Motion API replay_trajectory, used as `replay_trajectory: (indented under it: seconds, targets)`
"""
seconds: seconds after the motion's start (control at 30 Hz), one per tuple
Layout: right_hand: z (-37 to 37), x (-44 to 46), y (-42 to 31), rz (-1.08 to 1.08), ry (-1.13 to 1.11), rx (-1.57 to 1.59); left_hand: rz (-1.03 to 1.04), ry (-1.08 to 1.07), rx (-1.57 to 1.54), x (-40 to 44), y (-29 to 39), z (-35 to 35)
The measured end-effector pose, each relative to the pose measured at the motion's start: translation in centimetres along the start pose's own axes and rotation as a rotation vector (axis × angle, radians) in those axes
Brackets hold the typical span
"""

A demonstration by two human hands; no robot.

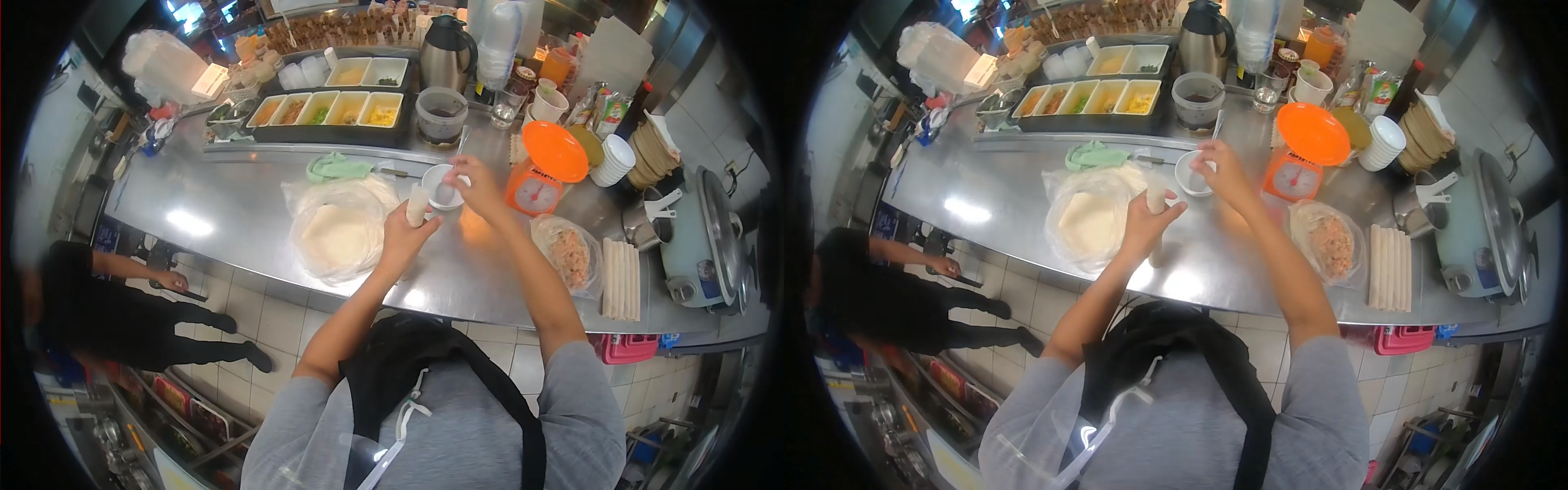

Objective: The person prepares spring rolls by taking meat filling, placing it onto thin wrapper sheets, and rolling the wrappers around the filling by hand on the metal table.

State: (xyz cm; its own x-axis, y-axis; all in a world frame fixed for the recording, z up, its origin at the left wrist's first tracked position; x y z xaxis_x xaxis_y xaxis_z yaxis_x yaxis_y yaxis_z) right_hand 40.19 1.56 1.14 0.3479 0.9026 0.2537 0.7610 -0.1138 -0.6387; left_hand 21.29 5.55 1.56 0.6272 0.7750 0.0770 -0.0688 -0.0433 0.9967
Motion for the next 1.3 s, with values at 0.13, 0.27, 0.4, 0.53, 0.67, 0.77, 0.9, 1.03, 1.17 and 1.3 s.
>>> replay_trajectory:
  seconds: [0.13,0.27,0.4,0.53,0.67,0.77,0.9,1.03,1.17,1.3]
  targets:
    - [-5.0,-0.9,-7.5,-0.104,0.112,0.339,-0.023,-0.007,-0.01,0.6,-0.2,0.7]
    - [-4.8,-2.0,-9.8,-0.352,0.166,-0.206,0.075,0.014,0.004,1.1,-1.0,1.6]
    - [-3.6,-0.7,-7.1,-0.182,0.084,0.089,-0.018,-0.017,0.026,1.1,-0.8,1.1]
    - [0.1,-0.4,-0.4,-0.142,0.041,-0.463,-0.051,-0.044,-0.026,0.9,-0.2,0.2]
    - [3.0,-1.8,1.7,-0.18,-0.172,-0.922,-0.078,-0.045,-0.109,1.1,-0.8,-0.3]
    - [3.4,-1.6,2.1,-0.112,-0.269,-0.879,-0.079,-0.048,-0.108,1.1,-0.7,-0.2]
    - [0.8,0.8,2.0,0.016,-0.052,-0.329,-0.076,-0.051,-0.105,1.5,-1.1,-0.1]
    - [-1.5,1.4,-1.2,0.044,0.154,0.447,-0.117,-0.059,-0.083,1.7,-1.1,0.2]
    - [-3.2,-0.9,-7.0,-0.139,0.118,0.264,-0.075,-0.042,-0.021,1.8,-1.3,1.0]
    - [-3.3,-2.2,-8.0,-0.228,0.09,-0.103,0.046,-0.014,0.0,1.5,0.4,2.0]
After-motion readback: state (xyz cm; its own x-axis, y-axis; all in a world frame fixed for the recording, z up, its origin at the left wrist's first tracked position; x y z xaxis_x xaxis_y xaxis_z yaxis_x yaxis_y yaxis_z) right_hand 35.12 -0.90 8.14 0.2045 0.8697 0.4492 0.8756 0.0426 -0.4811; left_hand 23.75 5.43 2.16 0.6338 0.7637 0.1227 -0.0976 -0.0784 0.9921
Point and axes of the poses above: each hand's wrist, its own x-axis towards the middle knuckle, its own z-axis out of the palm, y = z × x, the point moved 3 cm from there along x, towards the middle knuckle, and after that the axes turned 10 degrees about -x, right-handed, at the moved point
